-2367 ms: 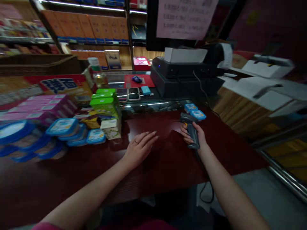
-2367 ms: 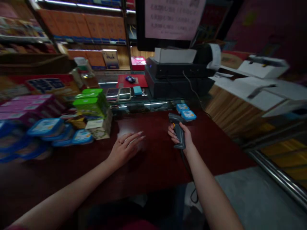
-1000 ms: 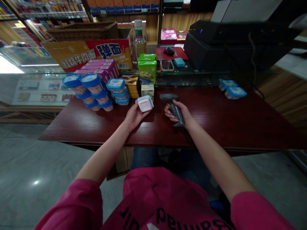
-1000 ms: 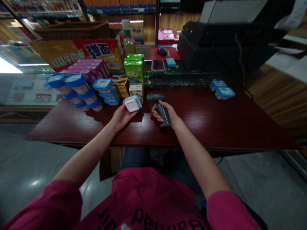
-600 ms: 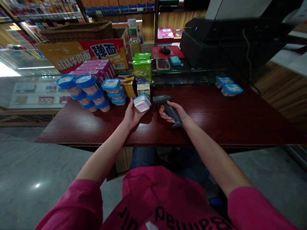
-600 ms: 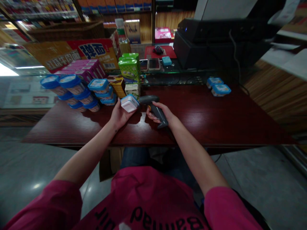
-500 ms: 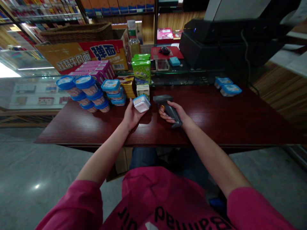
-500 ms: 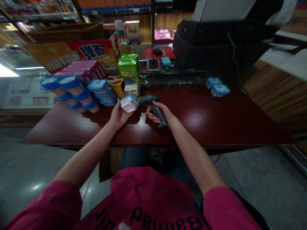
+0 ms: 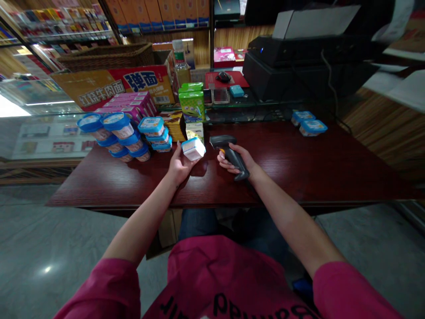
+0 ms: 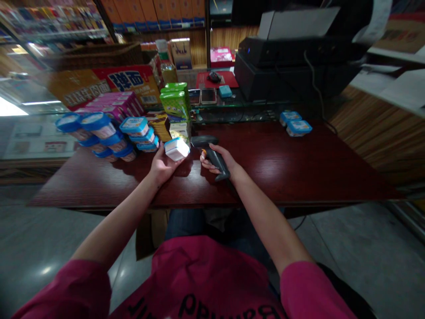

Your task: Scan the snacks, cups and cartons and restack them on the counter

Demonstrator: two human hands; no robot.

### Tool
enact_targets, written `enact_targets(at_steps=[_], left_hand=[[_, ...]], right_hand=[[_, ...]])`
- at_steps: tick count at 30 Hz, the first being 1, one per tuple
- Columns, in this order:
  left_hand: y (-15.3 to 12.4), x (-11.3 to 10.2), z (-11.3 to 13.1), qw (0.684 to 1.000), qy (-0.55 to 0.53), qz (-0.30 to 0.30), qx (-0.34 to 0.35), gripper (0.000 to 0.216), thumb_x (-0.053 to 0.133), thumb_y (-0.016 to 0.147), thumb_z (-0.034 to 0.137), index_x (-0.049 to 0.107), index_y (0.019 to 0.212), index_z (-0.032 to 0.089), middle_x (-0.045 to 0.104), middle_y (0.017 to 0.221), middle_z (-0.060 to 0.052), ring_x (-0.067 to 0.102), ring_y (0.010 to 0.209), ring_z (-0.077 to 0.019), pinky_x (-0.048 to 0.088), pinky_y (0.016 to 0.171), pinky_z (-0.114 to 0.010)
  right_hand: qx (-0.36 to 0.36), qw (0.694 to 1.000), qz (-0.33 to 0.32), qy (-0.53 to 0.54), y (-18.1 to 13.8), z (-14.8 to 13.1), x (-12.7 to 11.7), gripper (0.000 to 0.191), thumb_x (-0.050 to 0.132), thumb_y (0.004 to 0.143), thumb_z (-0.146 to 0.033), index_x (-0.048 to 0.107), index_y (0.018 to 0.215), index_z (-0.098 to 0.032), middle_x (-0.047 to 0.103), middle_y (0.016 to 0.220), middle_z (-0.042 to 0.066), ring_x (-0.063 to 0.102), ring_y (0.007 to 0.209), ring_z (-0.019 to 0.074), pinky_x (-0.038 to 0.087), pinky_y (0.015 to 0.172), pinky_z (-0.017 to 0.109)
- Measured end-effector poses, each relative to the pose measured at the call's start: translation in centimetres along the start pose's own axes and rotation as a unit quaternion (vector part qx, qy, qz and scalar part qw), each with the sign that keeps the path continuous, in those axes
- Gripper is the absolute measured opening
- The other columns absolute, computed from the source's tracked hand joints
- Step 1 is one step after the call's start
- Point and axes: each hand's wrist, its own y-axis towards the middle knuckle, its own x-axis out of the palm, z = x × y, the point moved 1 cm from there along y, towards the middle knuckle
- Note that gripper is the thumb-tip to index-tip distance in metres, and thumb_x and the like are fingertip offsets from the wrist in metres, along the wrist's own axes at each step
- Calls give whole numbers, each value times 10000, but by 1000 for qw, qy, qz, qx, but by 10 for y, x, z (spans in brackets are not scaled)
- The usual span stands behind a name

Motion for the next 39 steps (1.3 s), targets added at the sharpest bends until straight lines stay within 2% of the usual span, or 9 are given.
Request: enact_targets(at_steps=[7,11,15,19,22,25,30,36,39], left_hand=[[-16,5,-11,987,133,5,86,501,550,986,605,702,1185,172,762,1204,-112,721,1149,-245,608,965,-371],[-18,5,-27,926,350,-39,135,637,724,808,693,762,1127,143,765,1207,-141,723,1127,-319,607,941,-397],[-5,19,-45,790,541,-77,278,504,680,876,618,785,1172,224,771,1222,-91,694,1200,-359,533,1082,-499],[8,55,-78,612,631,-235,416,418,646,955,467,700,1325,281,651,1437,-99,577,1386,-326,463,1181,-544],[13,85,-102,500,664,-339,440,548,651,966,405,556,1477,234,508,1566,-162,401,1513,-328,462,1183,-553],[17,106,-115,434,665,-427,432,630,607,995,290,394,1585,241,414,1628,-162,328,1544,-304,460,1192,-524],[46,130,-131,455,608,-503,413,590,574,1011,252,412,1575,310,516,1571,-97,406,1509,-259,507,1164,-478],[106,191,-181,590,568,-379,431,427,596,1001,292,613,1428,309,619,1476,-86,505,1452,-280,465,1185,-564],[128,246,-207,612,547,-333,465,421,614,986,257,633,1404,301,620,1477,-82,497,1461,-282,435,1203,-576]], right_hand=[[-2,998,55,8,-11,-10,-18,367,463,1009,-518,539,967,-162,553,766,29,414,507,104,316,287,150],[-44,992,115,14,-42,-34,-42,374,434,1010,-523,527,947,-166,524,748,16,388,499,99,277,286,142],[-96,979,176,16,-86,-61,-67,370,452,997,-533,512,935,-174,498,739,4,356,488,93,253,291,138],[-146,963,226,26,-133,-84,-89,338,469,989,-522,493,935,-189,474,725,-10,332,486,95,243,292,134],[-179,951,249,32,-167,-100,-105,319,511,968,-512,482,934,-196,464,726,-15,338,495,97,251,296,131],[-212,938,271,35,-201,-116,-120,303,546,950,-497,478,936,-201,470,732,-15,348,501,95,278,304,126],[-305,906,283,82,-246,-140,-141,278,572,937,-465,482,932,-202,471,731,-20,366,494,87,304,296,116],[-446,851,219,169,-263,-146,-151,228,634,917,-407,494,940,-228,463,741,-41,413,513,80,395,333,100],[-437,855,207,188,-260,-144,-155,225,635,922,-401,492,943,-228,466,749,-36,428,525,83,416,342,107]])
